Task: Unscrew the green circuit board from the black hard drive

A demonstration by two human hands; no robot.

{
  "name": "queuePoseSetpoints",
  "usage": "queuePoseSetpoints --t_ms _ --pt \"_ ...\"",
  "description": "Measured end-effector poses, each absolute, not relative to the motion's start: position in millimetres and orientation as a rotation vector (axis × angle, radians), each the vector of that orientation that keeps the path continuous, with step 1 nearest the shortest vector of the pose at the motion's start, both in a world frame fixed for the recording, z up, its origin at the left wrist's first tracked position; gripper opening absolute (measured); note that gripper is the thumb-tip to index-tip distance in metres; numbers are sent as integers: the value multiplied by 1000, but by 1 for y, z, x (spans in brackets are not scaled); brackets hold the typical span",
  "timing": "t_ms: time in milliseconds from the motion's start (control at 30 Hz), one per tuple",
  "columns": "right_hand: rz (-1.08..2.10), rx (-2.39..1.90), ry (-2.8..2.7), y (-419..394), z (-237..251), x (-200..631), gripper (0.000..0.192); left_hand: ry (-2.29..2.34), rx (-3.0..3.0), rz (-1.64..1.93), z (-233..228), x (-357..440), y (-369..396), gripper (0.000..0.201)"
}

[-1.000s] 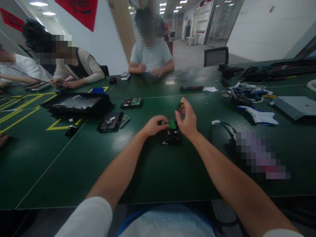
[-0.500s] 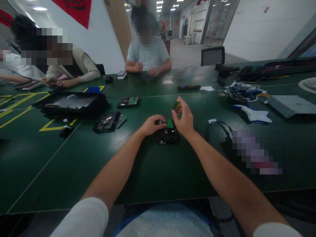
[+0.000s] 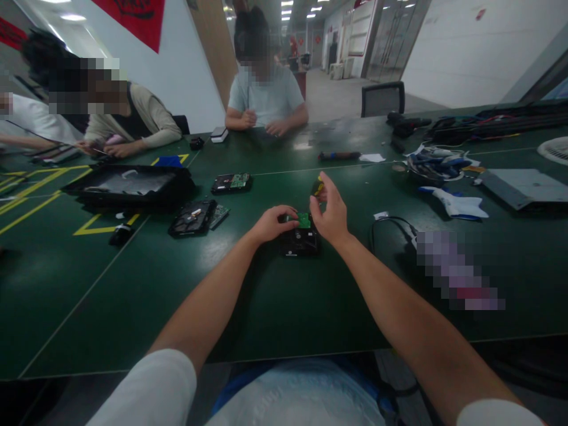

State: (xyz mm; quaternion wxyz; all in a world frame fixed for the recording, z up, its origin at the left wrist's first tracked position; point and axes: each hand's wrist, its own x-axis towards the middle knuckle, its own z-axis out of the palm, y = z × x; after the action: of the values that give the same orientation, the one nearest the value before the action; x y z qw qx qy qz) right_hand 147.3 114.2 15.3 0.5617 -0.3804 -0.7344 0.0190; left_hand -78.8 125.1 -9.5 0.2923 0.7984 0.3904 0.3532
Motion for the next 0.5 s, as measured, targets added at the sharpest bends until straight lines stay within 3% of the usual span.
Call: queuePoseSetpoints --t_ms 500 --pt "44 -925 -1757 103 23 147 62 1050 2126 934 -7 -79 124 24"
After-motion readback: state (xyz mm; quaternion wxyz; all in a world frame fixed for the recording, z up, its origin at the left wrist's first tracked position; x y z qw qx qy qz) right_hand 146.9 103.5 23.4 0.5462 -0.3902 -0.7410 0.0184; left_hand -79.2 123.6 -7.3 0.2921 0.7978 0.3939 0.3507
